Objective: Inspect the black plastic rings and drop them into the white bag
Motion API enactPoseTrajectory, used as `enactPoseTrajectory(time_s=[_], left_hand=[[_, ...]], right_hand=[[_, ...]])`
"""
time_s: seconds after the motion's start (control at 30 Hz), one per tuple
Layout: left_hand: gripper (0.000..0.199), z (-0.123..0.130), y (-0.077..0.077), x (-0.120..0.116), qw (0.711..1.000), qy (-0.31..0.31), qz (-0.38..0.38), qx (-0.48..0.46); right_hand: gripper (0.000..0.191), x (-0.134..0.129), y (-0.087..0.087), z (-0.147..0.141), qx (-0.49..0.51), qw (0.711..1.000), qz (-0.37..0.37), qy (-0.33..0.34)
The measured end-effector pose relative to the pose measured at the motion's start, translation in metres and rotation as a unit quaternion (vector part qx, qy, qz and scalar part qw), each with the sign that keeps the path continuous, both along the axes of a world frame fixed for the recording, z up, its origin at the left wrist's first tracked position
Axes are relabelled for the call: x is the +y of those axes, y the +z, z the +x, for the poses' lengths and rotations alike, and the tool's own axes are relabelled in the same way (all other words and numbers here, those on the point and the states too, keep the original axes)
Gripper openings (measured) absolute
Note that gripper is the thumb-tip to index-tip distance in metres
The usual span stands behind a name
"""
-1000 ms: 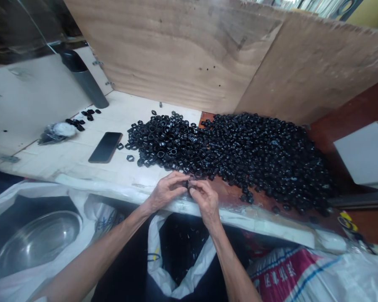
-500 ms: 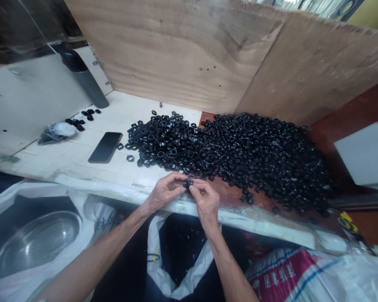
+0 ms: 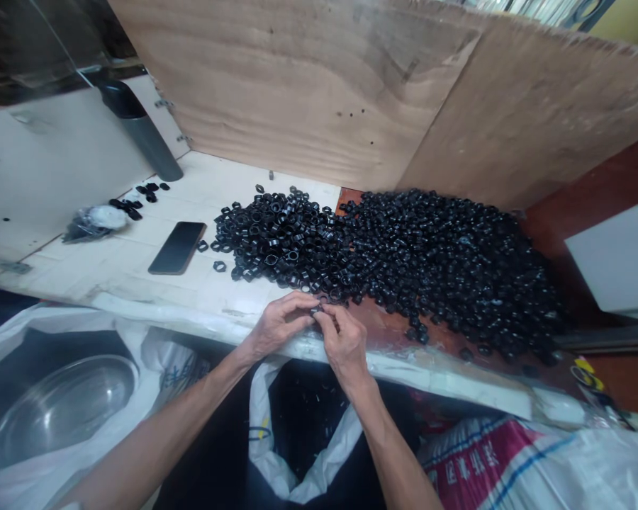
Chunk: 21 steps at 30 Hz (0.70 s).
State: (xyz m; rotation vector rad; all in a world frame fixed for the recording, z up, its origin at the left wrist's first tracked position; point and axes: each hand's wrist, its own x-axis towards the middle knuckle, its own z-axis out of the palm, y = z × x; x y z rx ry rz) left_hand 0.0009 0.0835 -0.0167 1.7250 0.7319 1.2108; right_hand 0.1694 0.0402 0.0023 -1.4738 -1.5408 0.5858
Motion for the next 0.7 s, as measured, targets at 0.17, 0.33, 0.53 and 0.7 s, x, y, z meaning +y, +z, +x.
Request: enactPoseTrajectory(time_s=[0.17, 0.33, 0.53, 0.7], left_hand=[[0.025, 0.0000, -0.0030, 0.0005, 1.000, -0.002, 0.012, 0.007], [0.027, 0.0003, -0.0020, 0.0004, 1.000, -0.007, 0.016, 0.018], [0.026, 0.0010, 0.0037, -0.0010, 1.000, -0.013, -0.006, 0.018], [0.025, 0.0015, 0.0023, -0.0018, 1.000, -0.002, -0.021, 0.009]], right_hand=[[0.022, -0.0035, 0.0035, -0.0032, -0.030, 0.999, -0.013, 0.010], [0.032, -0.0046, 0.0046, -0.0059, -0.031, 0.998, -0.048, -0.023], [0.024, -0.0048, 0.0003, -0.0078, -0.029, 0.999, 0.022, -0.029], [0.022, -0.0071, -0.0018, -0.0015, -0.048, 0.997, 0.057, 0.035]])
